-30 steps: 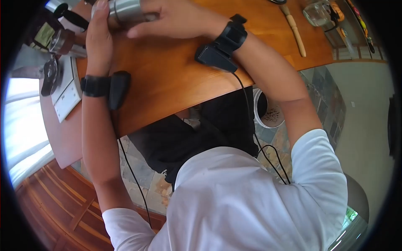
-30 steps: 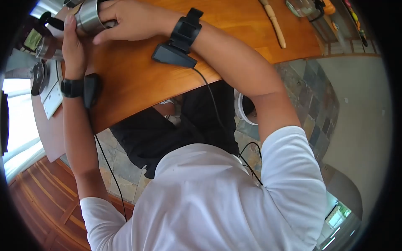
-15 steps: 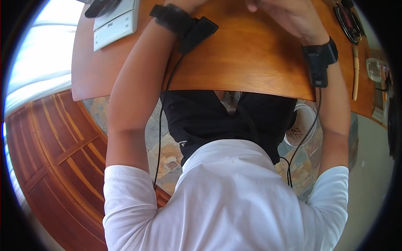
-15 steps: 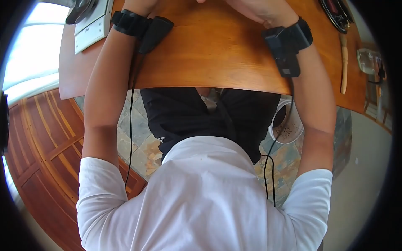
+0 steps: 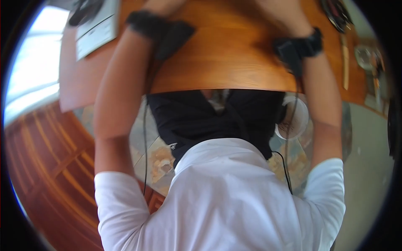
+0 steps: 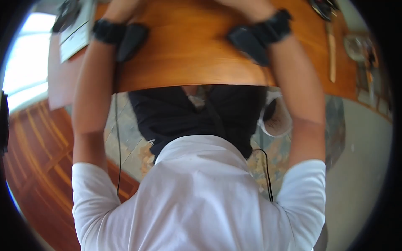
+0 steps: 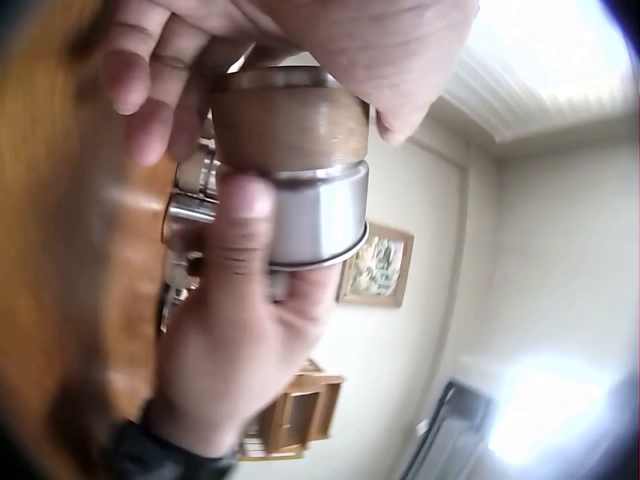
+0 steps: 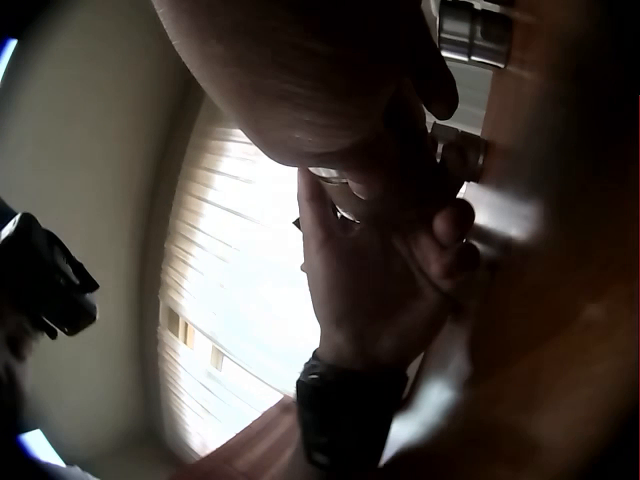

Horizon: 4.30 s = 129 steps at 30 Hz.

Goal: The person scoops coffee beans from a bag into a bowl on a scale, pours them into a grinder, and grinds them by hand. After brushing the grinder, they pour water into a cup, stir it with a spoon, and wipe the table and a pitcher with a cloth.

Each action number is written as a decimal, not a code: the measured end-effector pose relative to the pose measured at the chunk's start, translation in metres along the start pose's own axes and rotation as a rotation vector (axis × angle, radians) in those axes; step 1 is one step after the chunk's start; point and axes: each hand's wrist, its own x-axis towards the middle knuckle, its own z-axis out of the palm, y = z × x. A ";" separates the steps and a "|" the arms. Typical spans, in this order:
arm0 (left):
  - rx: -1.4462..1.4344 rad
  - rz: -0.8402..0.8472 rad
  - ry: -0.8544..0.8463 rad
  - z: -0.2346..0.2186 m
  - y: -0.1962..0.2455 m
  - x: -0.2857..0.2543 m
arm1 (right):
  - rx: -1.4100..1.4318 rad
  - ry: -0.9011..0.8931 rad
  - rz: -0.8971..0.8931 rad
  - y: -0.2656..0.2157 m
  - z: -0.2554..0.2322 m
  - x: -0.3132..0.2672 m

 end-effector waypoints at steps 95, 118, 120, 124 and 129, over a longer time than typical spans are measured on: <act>-0.073 0.340 0.548 -0.002 -0.035 0.018 | -1.005 0.179 -0.148 0.019 0.027 0.176; 0.344 0.437 0.605 -0.010 -0.035 0.018 | -0.019 0.312 0.012 0.019 -0.021 0.041; 0.343 0.386 0.556 -0.006 -0.038 0.018 | 0.418 0.317 0.198 0.015 -0.028 0.029; 0.008 0.107 0.231 -0.010 -0.029 0.015 | 0.642 0.265 0.285 0.014 -0.031 0.021; -0.174 -0.024 0.095 -0.012 -0.024 0.015 | 0.659 0.208 0.244 0.019 -0.029 0.020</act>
